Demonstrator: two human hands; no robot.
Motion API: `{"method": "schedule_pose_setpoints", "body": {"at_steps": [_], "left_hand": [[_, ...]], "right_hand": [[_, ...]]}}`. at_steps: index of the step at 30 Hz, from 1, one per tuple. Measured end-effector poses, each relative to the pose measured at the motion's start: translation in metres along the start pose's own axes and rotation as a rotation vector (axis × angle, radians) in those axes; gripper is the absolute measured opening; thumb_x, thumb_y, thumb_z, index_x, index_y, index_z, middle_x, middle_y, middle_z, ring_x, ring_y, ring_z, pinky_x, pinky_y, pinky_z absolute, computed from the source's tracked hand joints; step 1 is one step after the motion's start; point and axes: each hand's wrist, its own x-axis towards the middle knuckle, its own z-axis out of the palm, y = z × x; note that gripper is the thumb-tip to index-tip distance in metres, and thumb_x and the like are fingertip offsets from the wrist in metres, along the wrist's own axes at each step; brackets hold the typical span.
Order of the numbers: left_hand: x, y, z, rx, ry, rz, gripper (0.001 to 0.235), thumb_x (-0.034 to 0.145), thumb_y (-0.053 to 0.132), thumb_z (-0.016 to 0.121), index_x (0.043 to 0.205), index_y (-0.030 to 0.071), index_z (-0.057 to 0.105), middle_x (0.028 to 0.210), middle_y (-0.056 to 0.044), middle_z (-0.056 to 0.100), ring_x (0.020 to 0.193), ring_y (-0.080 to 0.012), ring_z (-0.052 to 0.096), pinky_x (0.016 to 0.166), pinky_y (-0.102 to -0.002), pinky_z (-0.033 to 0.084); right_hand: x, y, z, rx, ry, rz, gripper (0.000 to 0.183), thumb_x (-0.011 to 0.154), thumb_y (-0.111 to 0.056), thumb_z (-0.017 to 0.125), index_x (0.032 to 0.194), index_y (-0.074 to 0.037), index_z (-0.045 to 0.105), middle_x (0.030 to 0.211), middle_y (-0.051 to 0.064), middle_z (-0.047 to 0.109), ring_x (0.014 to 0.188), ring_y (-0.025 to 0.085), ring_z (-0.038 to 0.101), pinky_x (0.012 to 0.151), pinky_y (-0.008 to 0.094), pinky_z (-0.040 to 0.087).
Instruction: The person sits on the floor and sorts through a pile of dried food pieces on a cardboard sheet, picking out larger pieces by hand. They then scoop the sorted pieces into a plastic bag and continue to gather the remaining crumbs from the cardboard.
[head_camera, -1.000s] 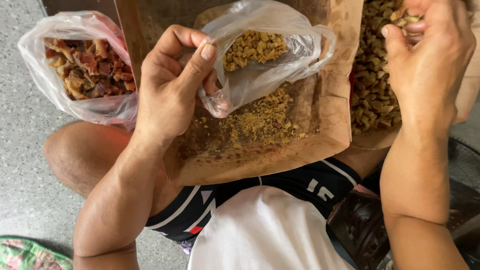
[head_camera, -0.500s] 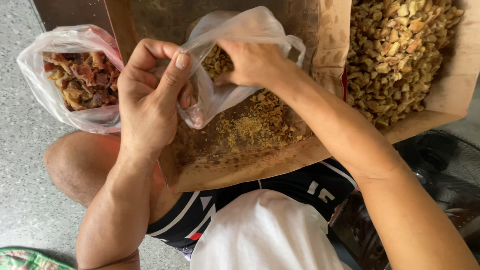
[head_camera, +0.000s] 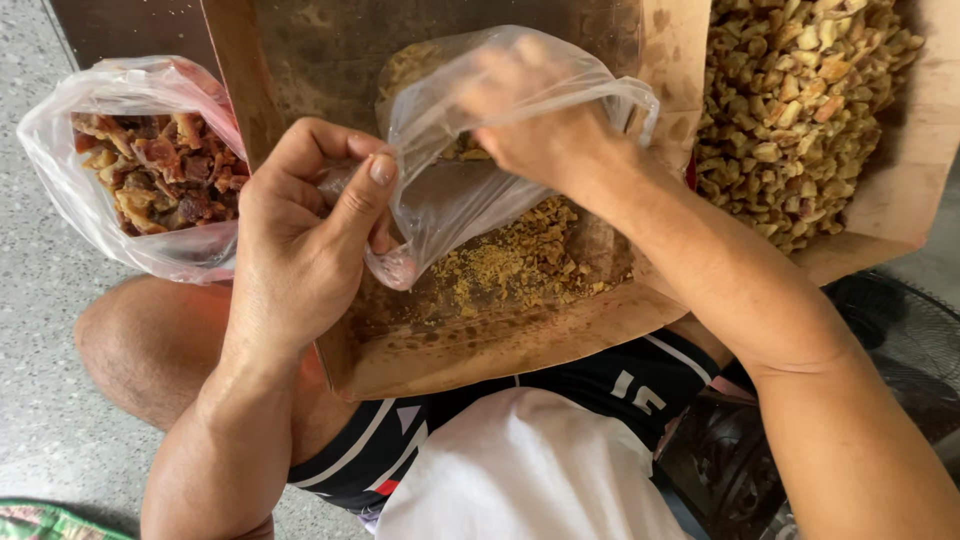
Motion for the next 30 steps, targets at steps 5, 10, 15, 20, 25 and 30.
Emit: {"method": "schedule_pose_setpoints", "body": {"at_steps": [5,10,15,20,25,30], "left_hand": [[0.005,-0.007,-0.003,-0.022,0.042,0.052,0.016,0.112,0.014,0.064,0.115,-0.001,0.059,0.092,-0.002,0.065,0.071,-0.0044,0.058,0.062,-0.018,0.049],[0.007,-0.008,-0.006,-0.011,0.070,0.032,0.015,0.110,0.013,0.063,0.113,-0.001,0.059,0.093,-0.003,0.067,0.069,-0.0044,0.058,0.056,-0.018,0.048],[0.000,0.000,-0.005,-0.013,0.003,0.026,0.015,0.112,0.013,0.063,0.116,-0.001,0.059,0.090,-0.004,0.065,0.071,-0.0044,0.059,0.061,-0.018,0.049],[-0.004,0.000,0.001,-0.015,-0.052,0.001,0.016,0.110,0.014,0.062,0.114,-0.001,0.058,0.087,-0.003,0.065,0.069,-0.0039,0.059,0.058,-0.017,0.051],[-0.004,-0.002,0.006,-0.056,-0.027,0.019,0.016,0.111,0.015,0.062,0.116,0.000,0.058,0.090,-0.002,0.063,0.073,-0.0035,0.058,0.062,-0.018,0.051],[-0.001,-0.006,0.005,-0.069,-0.008,0.041,0.016,0.112,0.015,0.062,0.115,0.001,0.058,0.091,-0.001,0.064,0.073,-0.0039,0.059,0.063,-0.018,0.052]], "right_hand": [[0.026,-0.025,0.024,-0.048,0.191,-0.226,0.019,0.095,-0.005,0.064,0.096,-0.016,0.080,0.108,0.006,0.072,0.099,0.024,0.060,0.084,0.040,0.053],[0.014,0.003,0.010,0.013,0.025,-0.217,0.017,0.097,-0.007,0.067,0.082,-0.008,0.075,0.115,0.013,0.073,0.107,0.027,0.062,0.091,0.040,0.054],[-0.019,0.010,-0.029,0.021,-0.204,0.010,0.012,0.096,-0.005,0.066,0.105,-0.004,0.075,0.108,0.016,0.070,0.097,0.028,0.062,0.095,0.045,0.056],[-0.024,0.006,-0.038,0.068,-0.270,0.186,0.017,0.103,-0.010,0.069,0.117,-0.001,0.070,0.110,0.019,0.068,0.102,0.031,0.063,0.095,0.047,0.056],[-0.028,0.009,-0.033,-0.036,-0.112,0.165,0.080,0.072,-0.026,0.088,0.137,0.010,0.058,0.127,0.034,0.060,0.117,0.043,0.059,0.099,0.050,0.050],[-0.029,0.007,-0.025,0.042,-0.096,0.163,0.071,0.076,-0.023,0.091,0.134,0.005,0.060,0.130,0.029,0.060,0.122,0.042,0.057,0.104,0.051,0.050]]}}
